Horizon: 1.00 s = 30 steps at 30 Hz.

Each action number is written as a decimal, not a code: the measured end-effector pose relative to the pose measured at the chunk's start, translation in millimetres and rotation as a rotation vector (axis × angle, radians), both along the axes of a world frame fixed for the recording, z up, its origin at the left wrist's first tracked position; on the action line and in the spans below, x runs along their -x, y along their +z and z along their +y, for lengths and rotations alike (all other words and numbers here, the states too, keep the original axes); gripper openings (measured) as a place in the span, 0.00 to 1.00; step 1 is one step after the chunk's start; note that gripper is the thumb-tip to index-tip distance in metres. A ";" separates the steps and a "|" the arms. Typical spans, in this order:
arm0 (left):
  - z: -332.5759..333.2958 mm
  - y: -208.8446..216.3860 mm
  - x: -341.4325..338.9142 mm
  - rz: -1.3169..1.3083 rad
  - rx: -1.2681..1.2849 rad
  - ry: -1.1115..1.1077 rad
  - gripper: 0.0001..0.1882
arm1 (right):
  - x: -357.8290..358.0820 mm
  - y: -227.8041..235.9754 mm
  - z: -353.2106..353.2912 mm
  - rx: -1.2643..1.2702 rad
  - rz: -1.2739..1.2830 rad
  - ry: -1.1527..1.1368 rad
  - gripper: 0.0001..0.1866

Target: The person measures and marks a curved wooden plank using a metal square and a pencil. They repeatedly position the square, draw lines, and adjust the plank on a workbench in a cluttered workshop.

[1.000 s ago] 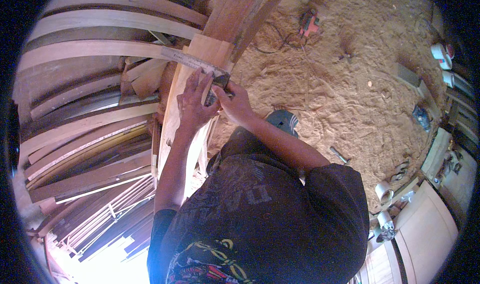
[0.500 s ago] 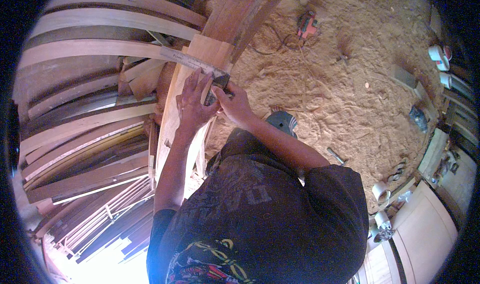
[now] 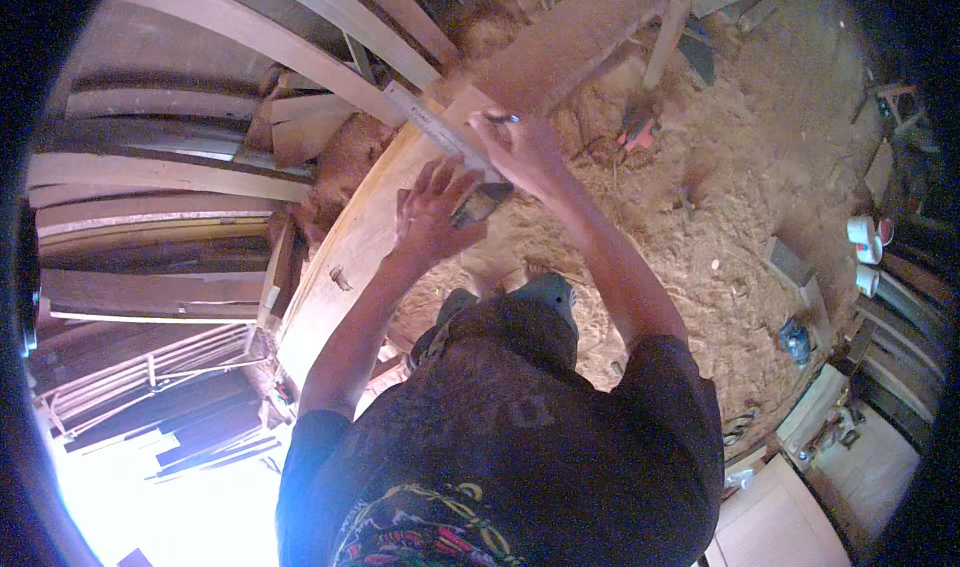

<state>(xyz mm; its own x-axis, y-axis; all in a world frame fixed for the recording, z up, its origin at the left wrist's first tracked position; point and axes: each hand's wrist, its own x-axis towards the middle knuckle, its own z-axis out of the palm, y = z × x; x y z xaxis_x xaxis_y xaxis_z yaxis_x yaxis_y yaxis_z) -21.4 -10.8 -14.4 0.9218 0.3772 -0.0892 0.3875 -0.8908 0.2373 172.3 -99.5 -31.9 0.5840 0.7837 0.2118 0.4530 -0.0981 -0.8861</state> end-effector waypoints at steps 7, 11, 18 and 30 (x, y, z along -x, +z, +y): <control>-0.4 -1.7 3.5 -0.021 0.022 0.007 0.46 | -11.1 -4.9 62.0 -0.097 -0.138 0.116 0.16; 0.8 -3.3 3.3 -0.025 0.043 0.016 0.45 | -4.8 3.4 20.1 -0.116 -0.075 0.133 0.15; 0.5 -3.2 3.3 -0.037 0.062 0.007 0.44 | -26.5 53.0 -41.7 0.448 -0.348 0.350 0.16; -0.2 -5.6 2.2 -0.066 -0.012 -0.005 0.45 | -38.2 16.5 92.5 0.134 -0.440 0.193 0.18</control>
<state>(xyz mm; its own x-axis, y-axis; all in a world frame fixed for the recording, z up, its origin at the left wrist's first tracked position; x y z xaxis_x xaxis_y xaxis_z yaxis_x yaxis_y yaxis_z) -23.5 -11.0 -19.9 0.9274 0.3733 -0.0238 0.3670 -0.8957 0.2511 210.5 -7.0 -15.4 0.3032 0.9061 0.2950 0.8022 -0.0756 -0.5923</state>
